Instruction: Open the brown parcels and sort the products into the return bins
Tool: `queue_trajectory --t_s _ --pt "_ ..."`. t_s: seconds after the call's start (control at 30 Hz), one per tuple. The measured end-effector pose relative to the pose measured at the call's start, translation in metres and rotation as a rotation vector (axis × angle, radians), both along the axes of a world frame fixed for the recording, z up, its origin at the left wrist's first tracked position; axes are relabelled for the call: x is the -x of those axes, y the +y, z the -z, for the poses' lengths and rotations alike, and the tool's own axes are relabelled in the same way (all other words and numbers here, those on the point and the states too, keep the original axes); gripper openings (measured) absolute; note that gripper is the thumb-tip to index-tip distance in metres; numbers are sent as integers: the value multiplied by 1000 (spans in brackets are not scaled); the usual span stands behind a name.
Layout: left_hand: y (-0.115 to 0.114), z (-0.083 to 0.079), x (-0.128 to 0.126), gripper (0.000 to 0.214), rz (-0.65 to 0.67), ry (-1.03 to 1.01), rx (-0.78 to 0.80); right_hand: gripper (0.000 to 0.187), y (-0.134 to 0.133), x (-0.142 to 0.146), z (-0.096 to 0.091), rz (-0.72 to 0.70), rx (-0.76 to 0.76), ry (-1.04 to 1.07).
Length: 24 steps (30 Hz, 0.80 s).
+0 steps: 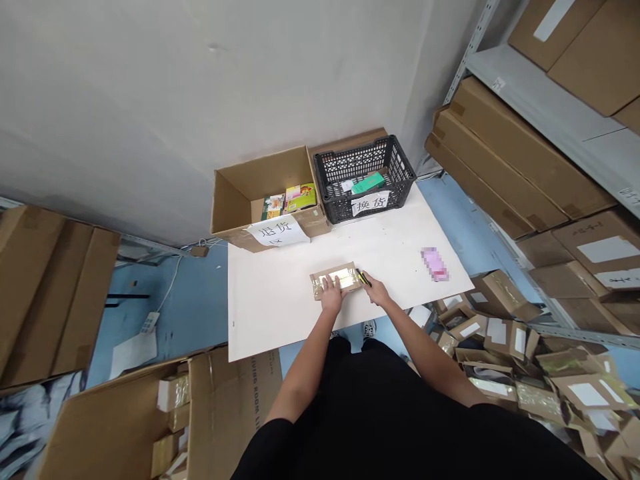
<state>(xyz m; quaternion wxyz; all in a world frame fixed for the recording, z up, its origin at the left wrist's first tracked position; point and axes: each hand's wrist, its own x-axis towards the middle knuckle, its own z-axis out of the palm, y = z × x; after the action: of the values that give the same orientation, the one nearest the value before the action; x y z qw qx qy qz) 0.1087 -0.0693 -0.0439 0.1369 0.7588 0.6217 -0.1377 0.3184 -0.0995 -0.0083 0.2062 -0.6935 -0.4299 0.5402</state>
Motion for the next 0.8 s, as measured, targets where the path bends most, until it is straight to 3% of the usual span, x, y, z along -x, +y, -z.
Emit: queue_trajectory --t_s 0.23,0.4,0.5,0.6,0.7,0.8 --pt "1 -2 4 77 17 -16 -4 68 9 -21 -1 2 91 237" --pt "5 -9 3 74 9 -3 29 60 -18 -41 6 -75 131 266" --pt "12 -18 5 74 2 -2 55 35 -30 -46 18 127 55 121" --pt "28 -29 14 64 -7 -29 45 29 -23 -47 34 333 34 -45" --pt "48 -37 28 62 85 -79 37 39 -5 -53 47 346 52 -136" --pt "61 -37 41 73 123 -72 142 63 5 -63 58 467 100 -296"
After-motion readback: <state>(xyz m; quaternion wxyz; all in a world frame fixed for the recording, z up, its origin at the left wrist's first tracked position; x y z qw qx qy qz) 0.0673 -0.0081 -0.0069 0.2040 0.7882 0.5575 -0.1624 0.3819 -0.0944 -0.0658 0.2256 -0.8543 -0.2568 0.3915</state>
